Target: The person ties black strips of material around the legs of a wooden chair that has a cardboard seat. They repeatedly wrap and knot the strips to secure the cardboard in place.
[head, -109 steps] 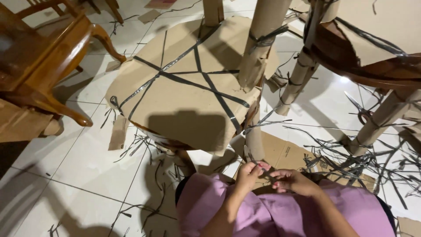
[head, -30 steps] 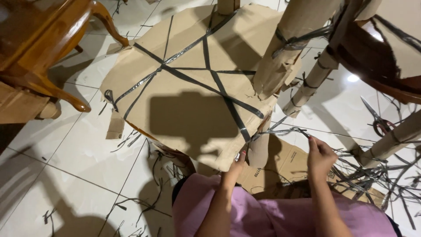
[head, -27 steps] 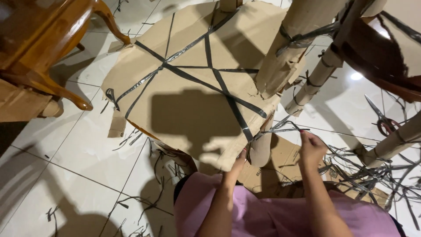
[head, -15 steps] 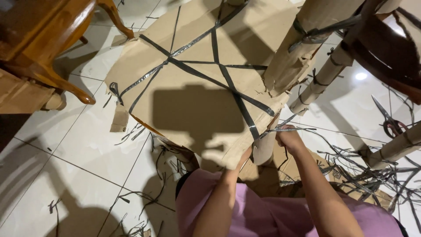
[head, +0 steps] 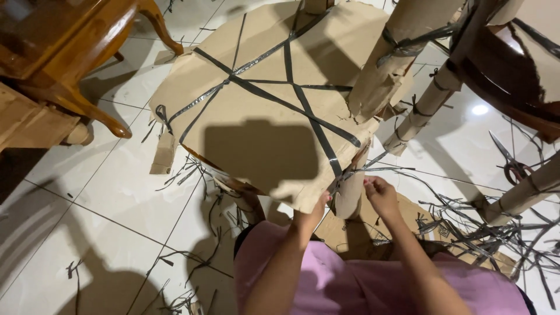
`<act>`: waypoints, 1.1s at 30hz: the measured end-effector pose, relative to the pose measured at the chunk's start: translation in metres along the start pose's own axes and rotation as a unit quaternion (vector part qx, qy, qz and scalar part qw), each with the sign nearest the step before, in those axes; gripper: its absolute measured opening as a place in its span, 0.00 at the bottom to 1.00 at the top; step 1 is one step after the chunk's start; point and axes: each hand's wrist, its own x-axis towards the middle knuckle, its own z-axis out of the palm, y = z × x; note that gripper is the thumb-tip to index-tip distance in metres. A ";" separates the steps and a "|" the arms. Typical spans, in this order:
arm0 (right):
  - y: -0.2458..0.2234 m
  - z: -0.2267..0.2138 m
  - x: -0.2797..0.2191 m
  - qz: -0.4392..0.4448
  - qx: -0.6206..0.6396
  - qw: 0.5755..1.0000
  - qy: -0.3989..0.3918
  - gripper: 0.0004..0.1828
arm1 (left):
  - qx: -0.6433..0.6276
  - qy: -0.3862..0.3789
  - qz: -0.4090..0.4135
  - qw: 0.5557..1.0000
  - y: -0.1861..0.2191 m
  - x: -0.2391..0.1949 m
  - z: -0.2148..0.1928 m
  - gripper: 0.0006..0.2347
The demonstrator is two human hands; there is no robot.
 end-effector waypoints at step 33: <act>-0.037 0.001 -0.073 -0.378 -0.194 0.904 0.044 0.13 | 0.332 0.101 0.360 0.866 0.136 -0.119 0.087 0.04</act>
